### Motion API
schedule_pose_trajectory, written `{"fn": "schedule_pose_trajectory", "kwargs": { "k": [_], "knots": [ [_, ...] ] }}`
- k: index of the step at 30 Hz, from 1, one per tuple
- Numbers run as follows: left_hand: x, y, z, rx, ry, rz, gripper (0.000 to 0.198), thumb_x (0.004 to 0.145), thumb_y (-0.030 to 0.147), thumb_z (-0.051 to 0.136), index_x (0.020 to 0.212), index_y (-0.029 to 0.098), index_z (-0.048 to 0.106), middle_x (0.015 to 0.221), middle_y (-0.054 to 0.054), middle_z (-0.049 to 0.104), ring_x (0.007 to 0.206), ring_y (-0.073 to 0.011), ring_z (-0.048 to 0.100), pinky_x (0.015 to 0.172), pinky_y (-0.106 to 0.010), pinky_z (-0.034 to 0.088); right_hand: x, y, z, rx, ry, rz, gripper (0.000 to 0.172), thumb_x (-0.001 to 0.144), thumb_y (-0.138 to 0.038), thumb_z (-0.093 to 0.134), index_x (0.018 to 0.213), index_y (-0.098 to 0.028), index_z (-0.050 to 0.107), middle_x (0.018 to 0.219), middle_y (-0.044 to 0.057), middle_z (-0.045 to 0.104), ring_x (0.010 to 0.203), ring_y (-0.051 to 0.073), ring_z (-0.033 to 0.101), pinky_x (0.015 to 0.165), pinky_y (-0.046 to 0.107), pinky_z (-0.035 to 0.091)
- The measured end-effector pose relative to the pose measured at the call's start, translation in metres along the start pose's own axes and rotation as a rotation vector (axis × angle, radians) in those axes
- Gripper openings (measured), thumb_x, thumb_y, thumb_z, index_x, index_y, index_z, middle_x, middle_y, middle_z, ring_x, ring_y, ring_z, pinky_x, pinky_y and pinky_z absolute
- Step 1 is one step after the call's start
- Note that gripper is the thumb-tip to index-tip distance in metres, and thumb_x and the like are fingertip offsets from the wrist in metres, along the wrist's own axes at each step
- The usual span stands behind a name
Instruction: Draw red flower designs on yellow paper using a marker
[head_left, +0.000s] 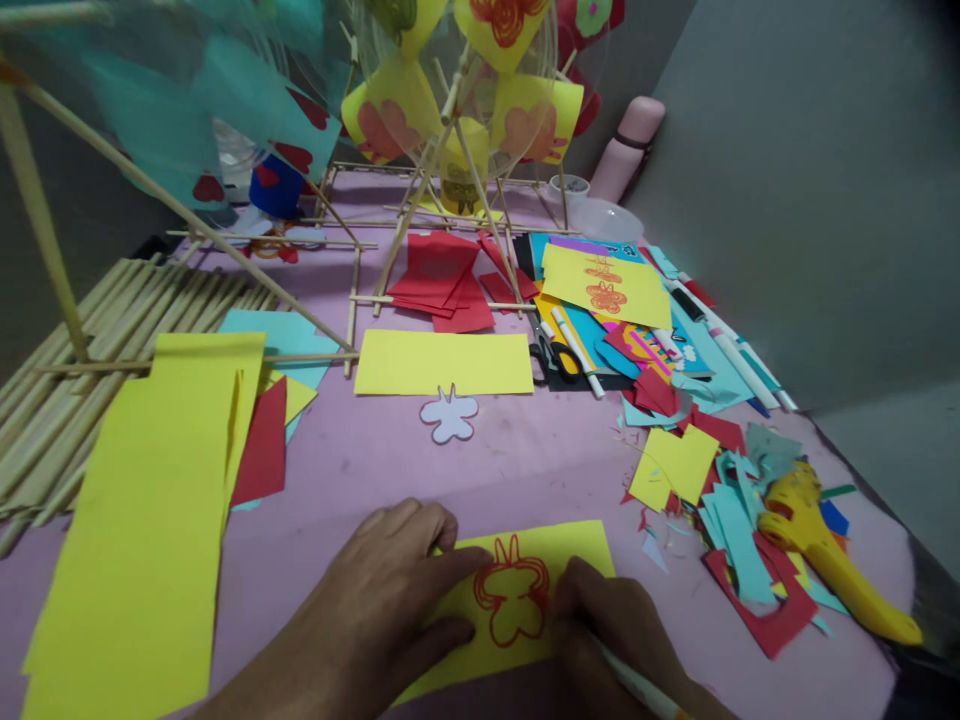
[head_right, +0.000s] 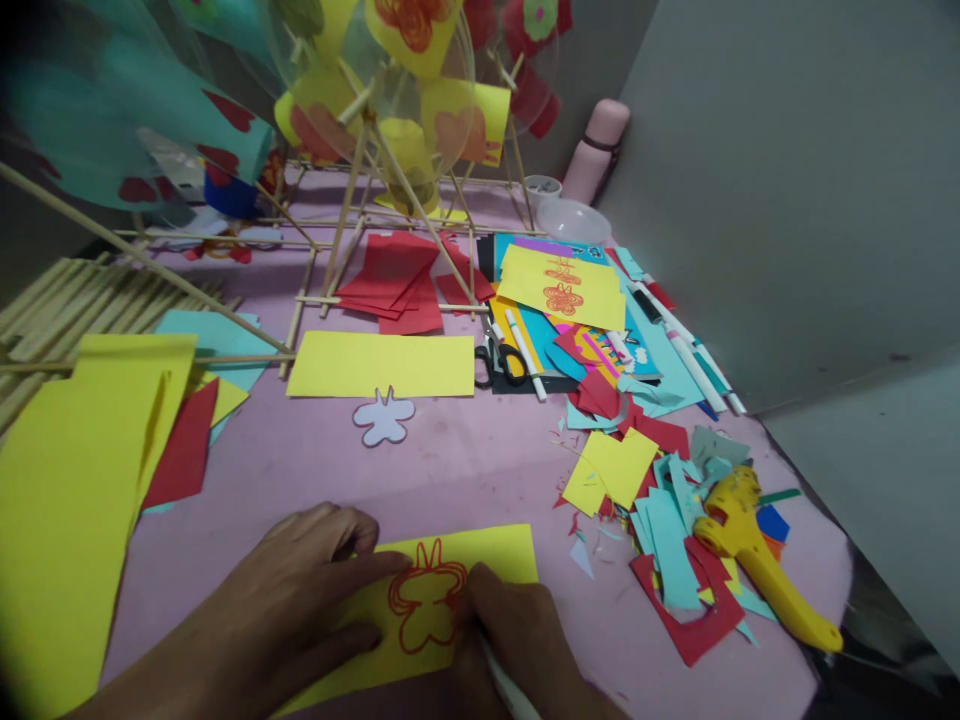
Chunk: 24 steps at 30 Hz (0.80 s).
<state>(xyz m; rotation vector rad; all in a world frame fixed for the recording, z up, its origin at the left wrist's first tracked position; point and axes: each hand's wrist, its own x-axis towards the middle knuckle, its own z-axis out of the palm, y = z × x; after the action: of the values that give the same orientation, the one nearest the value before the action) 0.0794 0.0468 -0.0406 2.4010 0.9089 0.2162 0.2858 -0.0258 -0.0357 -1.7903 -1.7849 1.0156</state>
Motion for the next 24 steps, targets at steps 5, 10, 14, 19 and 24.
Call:
{"fn": "schedule_pose_trajectory", "kwargs": {
  "k": [5, 10, 14, 19, 24],
  "knots": [
    [0.0002, 0.0004, 0.0007, 0.009, 0.018, 0.009, 0.028, 0.078, 0.028, 0.063, 0.105, 0.032, 0.059, 0.089, 0.001, 0.051, 0.079, -0.0183, 0.046, 0.066, -0.03, 0.032, 0.0004, 0.0022, 0.0032, -0.002, 0.013, 0.027, 0.009, 0.064, -0.017, 0.037, 0.059, -0.023, 0.036, 0.05, -0.003, 0.058, 0.043, 0.012, 0.055, 0.043, 0.019, 0.035],
    [0.0002, 0.0007, 0.0005, 0.016, 0.008, 0.005, 0.029, 0.078, 0.028, 0.064, 0.106, 0.032, 0.057, 0.09, 0.001, 0.051, 0.079, -0.0185, 0.046, 0.066, -0.03, 0.031, 0.0006, 0.0028, 0.0045, 0.022, 0.007, -0.018, 0.009, 0.062, -0.015, 0.037, 0.059, -0.023, 0.034, 0.051, -0.004, 0.058, 0.045, 0.011, 0.055, 0.043, 0.018, 0.035],
    [0.0006, 0.0016, 0.0002, 0.012, -0.005, -0.005, 0.032, 0.076, 0.026, 0.066, 0.106, 0.032, 0.057, 0.09, 0.001, 0.051, 0.08, -0.0193, 0.046, 0.067, -0.031, 0.029, 0.0008, 0.003, 0.004, 0.005, -0.013, -0.034, 0.009, 0.063, -0.015, 0.038, 0.06, -0.023, 0.035, 0.052, -0.004, 0.059, 0.044, 0.011, 0.054, 0.042, 0.018, 0.034],
    [0.0008, 0.0011, -0.0001, 0.005, -0.012, -0.01, 0.03, 0.077, 0.027, 0.065, 0.106, 0.033, 0.057, 0.089, 0.001, 0.05, 0.079, -0.0197, 0.045, 0.066, -0.032, 0.029, 0.0014, 0.0031, 0.0027, 0.003, -0.044, -0.031, 0.009, 0.063, -0.014, 0.04, 0.06, -0.023, 0.038, 0.055, -0.004, 0.062, 0.047, 0.012, 0.057, 0.045, 0.017, 0.038],
    [0.0, -0.0011, 0.0004, 0.009, -0.021, 0.014, 0.03, 0.079, 0.029, 0.062, 0.108, 0.033, 0.056, 0.09, 0.0, 0.051, 0.08, -0.0197, 0.045, 0.066, -0.032, 0.029, 0.001, 0.001, 0.0008, 0.007, -0.054, -0.07, 0.011, 0.064, -0.012, 0.04, 0.063, -0.022, 0.042, 0.06, -0.003, 0.065, 0.051, 0.012, 0.061, 0.048, 0.016, 0.041]
  ]
}}
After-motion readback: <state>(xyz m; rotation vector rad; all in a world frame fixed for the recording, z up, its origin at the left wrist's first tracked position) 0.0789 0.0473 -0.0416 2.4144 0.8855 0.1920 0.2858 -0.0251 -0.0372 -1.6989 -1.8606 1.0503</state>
